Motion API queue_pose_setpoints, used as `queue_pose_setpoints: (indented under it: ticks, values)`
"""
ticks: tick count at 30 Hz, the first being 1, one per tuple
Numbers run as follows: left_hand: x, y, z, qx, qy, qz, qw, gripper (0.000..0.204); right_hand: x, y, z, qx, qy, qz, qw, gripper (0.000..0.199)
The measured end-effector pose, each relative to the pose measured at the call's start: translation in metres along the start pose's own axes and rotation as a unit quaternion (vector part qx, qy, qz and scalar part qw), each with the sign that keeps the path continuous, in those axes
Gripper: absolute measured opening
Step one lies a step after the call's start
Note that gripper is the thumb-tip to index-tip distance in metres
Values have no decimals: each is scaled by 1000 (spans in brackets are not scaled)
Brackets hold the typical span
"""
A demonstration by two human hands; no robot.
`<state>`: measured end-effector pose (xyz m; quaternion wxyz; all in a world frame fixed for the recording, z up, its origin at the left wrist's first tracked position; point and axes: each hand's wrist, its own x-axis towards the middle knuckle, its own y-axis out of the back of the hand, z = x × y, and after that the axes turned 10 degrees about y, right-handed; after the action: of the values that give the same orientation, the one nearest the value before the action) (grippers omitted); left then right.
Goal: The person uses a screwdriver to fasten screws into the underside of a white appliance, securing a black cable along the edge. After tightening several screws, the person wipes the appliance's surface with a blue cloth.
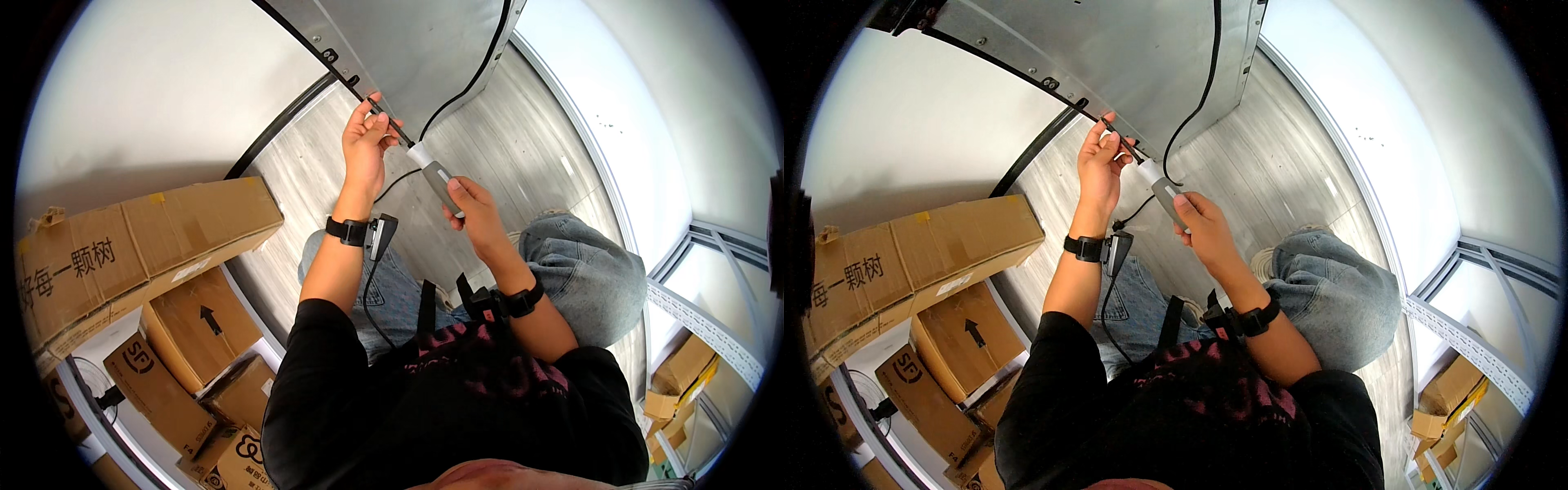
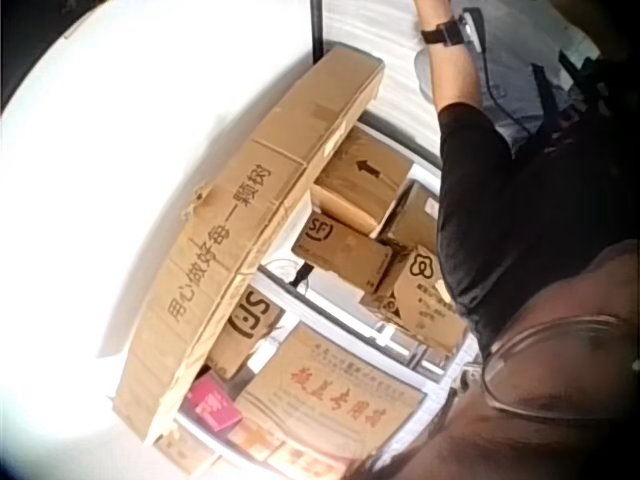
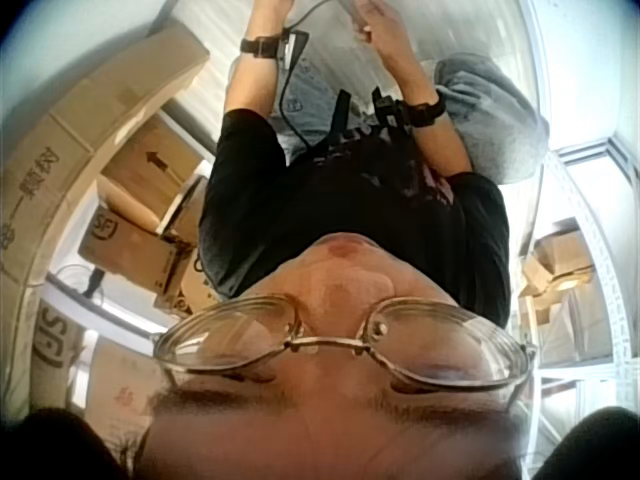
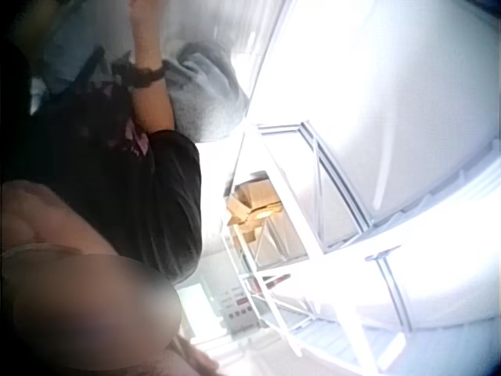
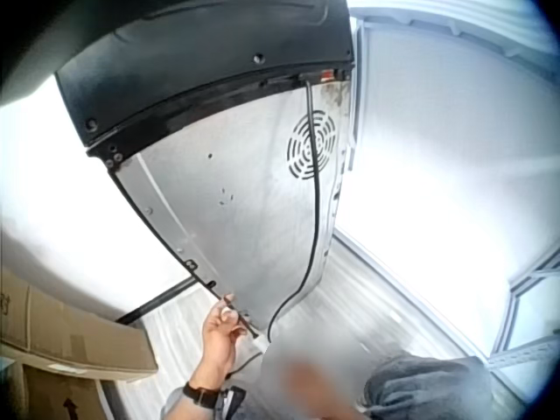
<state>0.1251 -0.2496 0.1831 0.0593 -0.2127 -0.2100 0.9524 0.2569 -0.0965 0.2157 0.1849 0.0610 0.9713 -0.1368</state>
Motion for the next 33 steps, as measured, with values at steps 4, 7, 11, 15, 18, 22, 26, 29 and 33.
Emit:
queue_pose_setpoints:
  ticks: [4, 7, 11, 15, 18, 22, 26, 29, 33]
  values:
    - [2, 0, -1, 6, -2, 7, 1000, 33, -1, -6, -4, 19, 4, 34, 999, 34]
    - [2, 0, 0, -3, 0, 3, 1000, 38, 2, -4, -4, 38, -8, 36, 999, 35]
    - [-1, -5, 3, -16, 8, -1, 1000, 29, 4, 3, -1, 67, -27, 8, 997, 38]
    - [1, -4, 4, -18, 17, -25, 999, 23, 5, 2, -3, 63, -41, 2, 997, 41]
    - [3, -2, 4, -1, 16, -11, 1000, 16, 5, -1, -2, 22, -36, 28, 999, 42]
    - [9, 1, 0, -9, 6, 4, 1000, 8, 9, -7, 20, -149, 184, 79, 968, 44]
    - [10, 2, 0, -12, 5, 5, 1000, 8, 5, -8, 9, -74, 77, 38, 994, 39]
    - [10, 3, 4, -24, 28, -12, 999, 15, 6, 0, 6, 16, -25, -7, 1000, 35]
    - [4, -1, 15, -62, 48, -36, 996, 27, 5, 0, -1, 51, -58, -9, 997, 35]
